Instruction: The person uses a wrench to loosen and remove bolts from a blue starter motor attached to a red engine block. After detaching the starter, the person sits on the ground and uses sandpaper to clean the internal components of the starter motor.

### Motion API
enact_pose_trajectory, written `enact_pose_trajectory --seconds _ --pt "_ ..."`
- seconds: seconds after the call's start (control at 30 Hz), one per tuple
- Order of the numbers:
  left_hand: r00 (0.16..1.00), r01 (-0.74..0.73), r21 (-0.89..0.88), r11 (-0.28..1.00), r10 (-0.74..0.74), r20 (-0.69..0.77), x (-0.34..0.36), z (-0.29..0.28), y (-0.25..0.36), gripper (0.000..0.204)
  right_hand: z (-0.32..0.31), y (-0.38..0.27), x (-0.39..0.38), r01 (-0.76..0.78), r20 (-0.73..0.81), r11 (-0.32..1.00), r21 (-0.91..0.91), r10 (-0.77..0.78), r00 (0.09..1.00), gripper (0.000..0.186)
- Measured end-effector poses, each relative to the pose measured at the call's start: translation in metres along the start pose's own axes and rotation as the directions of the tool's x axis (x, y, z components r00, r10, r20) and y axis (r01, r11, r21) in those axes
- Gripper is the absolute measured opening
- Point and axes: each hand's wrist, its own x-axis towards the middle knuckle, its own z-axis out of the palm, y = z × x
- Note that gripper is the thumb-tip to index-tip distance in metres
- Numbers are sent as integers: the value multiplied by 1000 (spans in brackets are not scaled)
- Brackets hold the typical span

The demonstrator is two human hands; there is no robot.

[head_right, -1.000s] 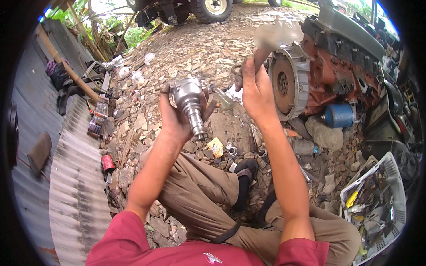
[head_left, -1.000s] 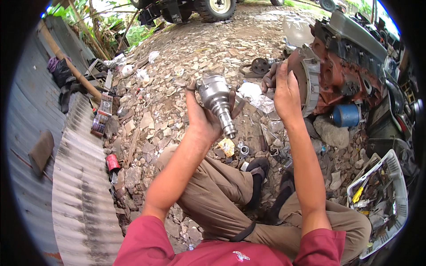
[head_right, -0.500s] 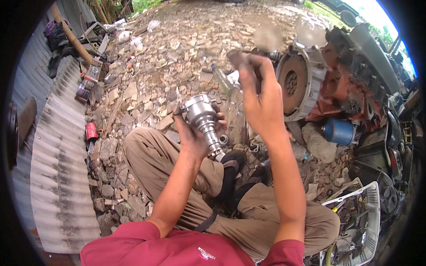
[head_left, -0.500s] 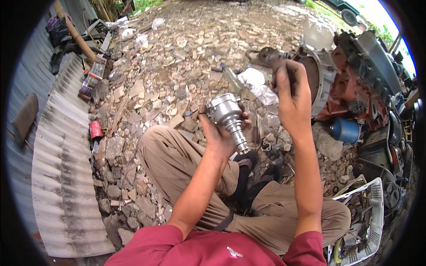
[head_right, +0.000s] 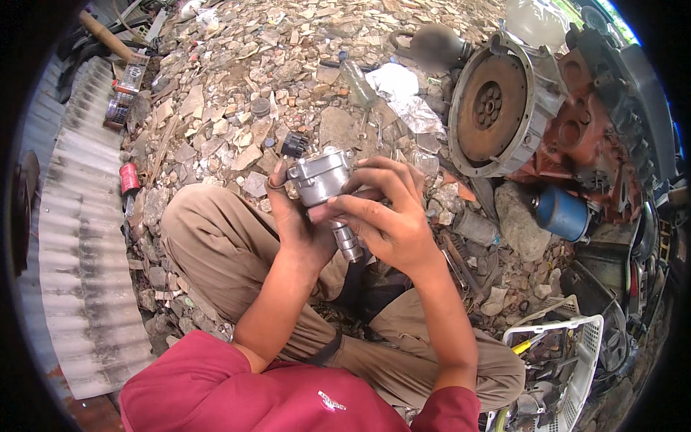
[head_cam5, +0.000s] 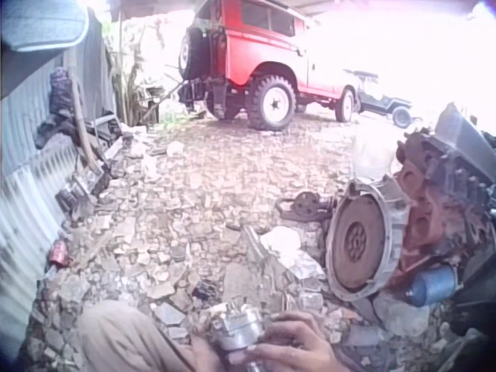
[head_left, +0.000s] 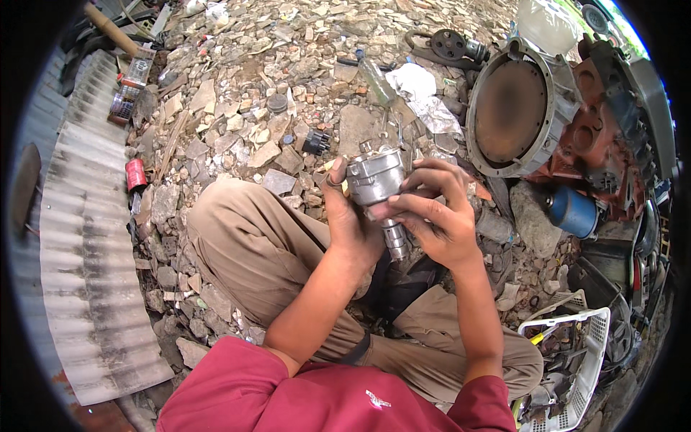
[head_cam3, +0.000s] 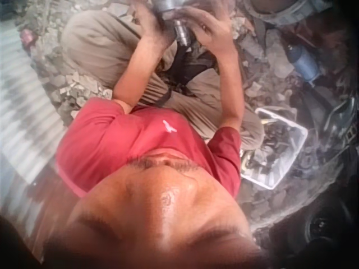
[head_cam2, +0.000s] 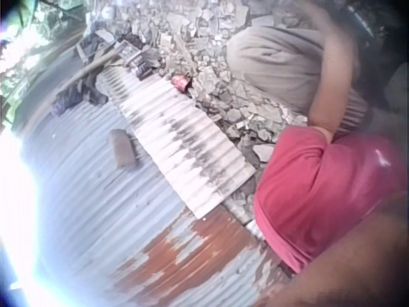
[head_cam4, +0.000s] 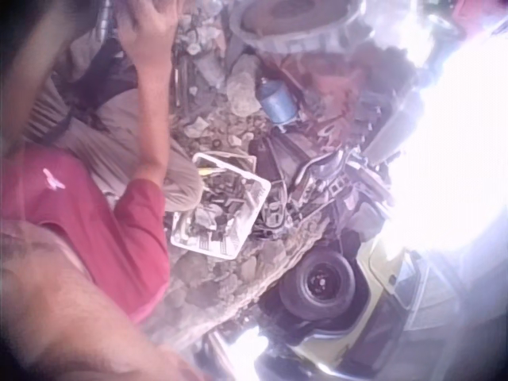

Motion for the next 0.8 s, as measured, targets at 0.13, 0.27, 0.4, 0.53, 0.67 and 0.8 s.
enact_pose_trajectory --seconds 0.13,0.27,0.4,0.53,0.67,0.8 --pt "999 -18 19 1000 19 -46 7 -13 -3 75 -7 24 -5 -56 -39 998 14 56 998 34" --pt "1000 13 -16 1000 -13 -23 6 -14 4 77 -6 12 2 39 56 999 -38 -37 998 39" --pt "998 -8 2 1000 8 -60 8 -15 4 83 0 30 -1 35 15 999 -23 -35 999 37" --pt "996 -37 -55 998 33 -78 7 -13 8 77 6 10 4 119 40 991 -68 -117 992 34" --pt "996 -45 -48 998 41 -84 3 -11 6 77 2 24 1 85 22 986 -145 -82 996 30" --pt "994 -56 -33 998 52 -92 6 -14 5 82 9 5 2 164 -10 982 -96 -166 986 29"
